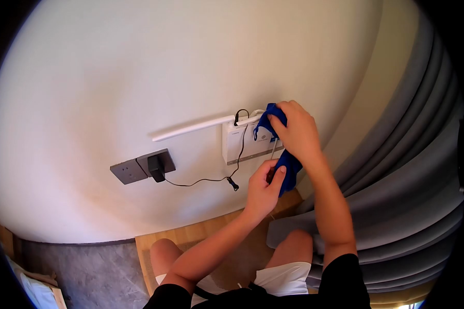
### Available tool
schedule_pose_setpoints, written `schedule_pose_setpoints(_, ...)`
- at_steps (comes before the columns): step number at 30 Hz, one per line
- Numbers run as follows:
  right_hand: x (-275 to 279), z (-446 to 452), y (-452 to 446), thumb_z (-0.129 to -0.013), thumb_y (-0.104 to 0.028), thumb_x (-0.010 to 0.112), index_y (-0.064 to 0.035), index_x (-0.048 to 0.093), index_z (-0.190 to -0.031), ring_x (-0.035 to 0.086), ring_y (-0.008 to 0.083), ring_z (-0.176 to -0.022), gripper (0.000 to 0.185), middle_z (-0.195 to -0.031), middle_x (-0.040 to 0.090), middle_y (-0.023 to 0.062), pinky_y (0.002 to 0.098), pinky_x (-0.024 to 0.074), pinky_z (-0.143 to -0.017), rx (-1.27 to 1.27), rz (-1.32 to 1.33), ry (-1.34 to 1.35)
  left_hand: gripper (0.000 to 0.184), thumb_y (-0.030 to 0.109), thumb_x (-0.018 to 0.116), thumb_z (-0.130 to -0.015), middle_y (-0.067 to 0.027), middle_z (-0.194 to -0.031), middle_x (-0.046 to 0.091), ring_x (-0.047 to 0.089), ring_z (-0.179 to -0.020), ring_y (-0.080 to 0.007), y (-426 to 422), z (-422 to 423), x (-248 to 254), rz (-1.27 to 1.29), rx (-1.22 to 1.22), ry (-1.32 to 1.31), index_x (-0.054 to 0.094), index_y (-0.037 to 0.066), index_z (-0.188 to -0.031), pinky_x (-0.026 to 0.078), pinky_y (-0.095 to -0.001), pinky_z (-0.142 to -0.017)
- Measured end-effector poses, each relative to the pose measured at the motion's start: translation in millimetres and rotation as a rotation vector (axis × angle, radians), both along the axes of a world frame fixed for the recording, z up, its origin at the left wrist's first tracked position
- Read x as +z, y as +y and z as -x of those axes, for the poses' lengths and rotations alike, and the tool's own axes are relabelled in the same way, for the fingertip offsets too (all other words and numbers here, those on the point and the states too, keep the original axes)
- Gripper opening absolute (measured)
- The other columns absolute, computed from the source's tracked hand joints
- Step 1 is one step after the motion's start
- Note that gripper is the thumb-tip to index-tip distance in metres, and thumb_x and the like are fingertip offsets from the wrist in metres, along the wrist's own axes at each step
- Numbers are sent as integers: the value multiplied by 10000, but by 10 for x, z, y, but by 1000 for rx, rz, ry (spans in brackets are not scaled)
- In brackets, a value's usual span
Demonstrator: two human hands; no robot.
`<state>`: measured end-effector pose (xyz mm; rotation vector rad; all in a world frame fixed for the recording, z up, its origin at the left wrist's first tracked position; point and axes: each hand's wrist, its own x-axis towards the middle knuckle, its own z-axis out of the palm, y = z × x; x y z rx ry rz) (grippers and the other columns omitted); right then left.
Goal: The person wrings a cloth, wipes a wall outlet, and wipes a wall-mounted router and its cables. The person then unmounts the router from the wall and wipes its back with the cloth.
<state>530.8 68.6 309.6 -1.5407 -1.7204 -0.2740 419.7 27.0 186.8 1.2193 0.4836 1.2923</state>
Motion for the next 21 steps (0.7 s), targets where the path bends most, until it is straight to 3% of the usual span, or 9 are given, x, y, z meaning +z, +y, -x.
schedule_pose_setpoints(13,-791,99,-9,-843,-198,729,-6,680,-967,659,364,-788,233,-908,665,155,404,523,-692,-101,-166,220,194,158,617,-1018,18,-802,606,499,-654,-36,29,96,-351,52,48,84,631,-11,-1113,423,-226,-558)
schedule_pose_setpoints(16,-994,102,10,-818,-200,736,-4,685,-924,657,364,-777,229,-865,660,168,408,518,-685,-96,-101,310,185,159,620,-1016,15,-785,601,507,-649,-37,-13,164,-394,169,24,133,631,-7,-1097,429,-229,-555)
schedule_pose_setpoints(21,-1301,160,-1,-793,-199,742,8,690,-898,660,367,-785,238,-847,666,180,409,514,-684,-53,9,390,177,160,619,-1015,6,-770,605,534,-649,-45,1,270,-682,128,33,182,627,-2,-1085,450,-234,-565)
